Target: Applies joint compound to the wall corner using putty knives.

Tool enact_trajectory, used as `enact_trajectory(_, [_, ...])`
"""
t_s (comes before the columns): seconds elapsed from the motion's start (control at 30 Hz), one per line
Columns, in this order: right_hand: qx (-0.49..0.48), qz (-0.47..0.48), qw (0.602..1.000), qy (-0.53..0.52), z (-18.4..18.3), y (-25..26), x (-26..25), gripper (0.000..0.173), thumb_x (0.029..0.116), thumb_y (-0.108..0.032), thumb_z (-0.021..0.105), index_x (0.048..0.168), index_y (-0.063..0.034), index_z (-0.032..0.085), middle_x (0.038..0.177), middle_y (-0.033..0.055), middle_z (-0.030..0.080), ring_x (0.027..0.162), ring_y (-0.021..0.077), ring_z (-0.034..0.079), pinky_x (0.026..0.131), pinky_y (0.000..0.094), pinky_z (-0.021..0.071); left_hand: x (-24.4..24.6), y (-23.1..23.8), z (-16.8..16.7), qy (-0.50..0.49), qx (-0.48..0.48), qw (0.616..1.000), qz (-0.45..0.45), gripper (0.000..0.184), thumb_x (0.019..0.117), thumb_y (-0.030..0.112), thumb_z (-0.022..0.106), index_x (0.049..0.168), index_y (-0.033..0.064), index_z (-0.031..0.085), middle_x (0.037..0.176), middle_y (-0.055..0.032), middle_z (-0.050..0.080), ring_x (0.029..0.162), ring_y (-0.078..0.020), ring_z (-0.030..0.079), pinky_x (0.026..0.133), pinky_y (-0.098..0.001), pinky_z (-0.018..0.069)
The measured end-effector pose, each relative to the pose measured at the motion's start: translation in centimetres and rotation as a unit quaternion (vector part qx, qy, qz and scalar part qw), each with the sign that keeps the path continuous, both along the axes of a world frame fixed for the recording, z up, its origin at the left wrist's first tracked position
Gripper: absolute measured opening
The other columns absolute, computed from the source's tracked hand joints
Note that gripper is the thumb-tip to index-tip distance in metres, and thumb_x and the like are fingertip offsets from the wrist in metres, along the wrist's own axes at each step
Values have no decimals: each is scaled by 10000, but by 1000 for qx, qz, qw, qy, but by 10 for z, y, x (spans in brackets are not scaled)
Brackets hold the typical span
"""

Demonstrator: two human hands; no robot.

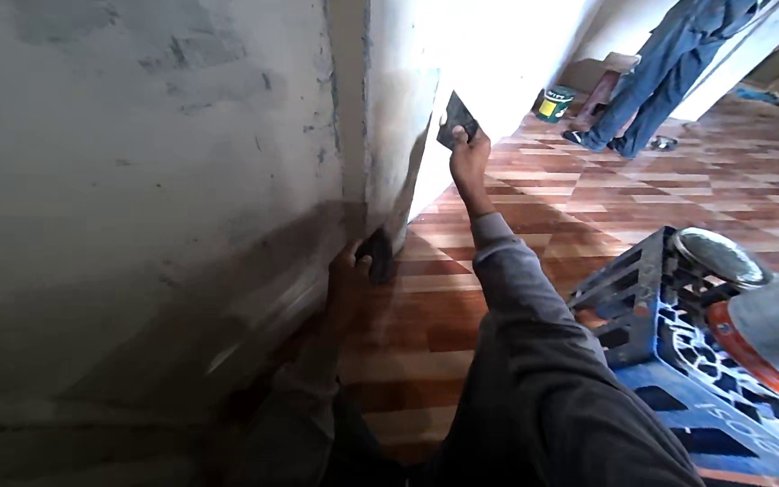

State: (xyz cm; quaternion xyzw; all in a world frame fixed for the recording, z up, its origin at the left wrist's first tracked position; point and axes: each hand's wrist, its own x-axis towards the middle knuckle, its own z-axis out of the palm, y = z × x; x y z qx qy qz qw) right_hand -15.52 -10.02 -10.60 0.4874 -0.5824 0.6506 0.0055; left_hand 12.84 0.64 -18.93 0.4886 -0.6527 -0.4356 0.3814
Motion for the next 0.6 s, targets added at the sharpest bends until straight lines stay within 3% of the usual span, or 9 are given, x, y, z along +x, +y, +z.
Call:
enact_trajectory(0.13, [39,-27,999,14,2,-24,5,292,1053,-181,507,1217,-7,673,1065,151,729,991,236,707,925,463,548,-4,1,3,6,23,1000,-10,404,1022,57,528,1423,12,560,1366,-189,621,1256,-242,608,1076,-410,482])
enact_trajectory(0.37, [31,-43,999,7,0,-35,11,278,1044,-164,507,1195,-18,689,1030,152,734,970,245,709,898,469,547,1,-2,2,4,13,1000,1,354,1013,57,536,1358,33,615,1264,-161,674,1153,-204,657,1005,-386,526])
enact_trajectory(0.6, [45,-43,998,23,3,-35,15,284,1038,-159,508,1201,-9,686,1059,167,731,1008,273,706,923,495,541,8,1,6,-22,21,1000,-4,358,1018,63,531,1368,35,603,1251,-166,676,1146,-215,656,1000,-401,523])
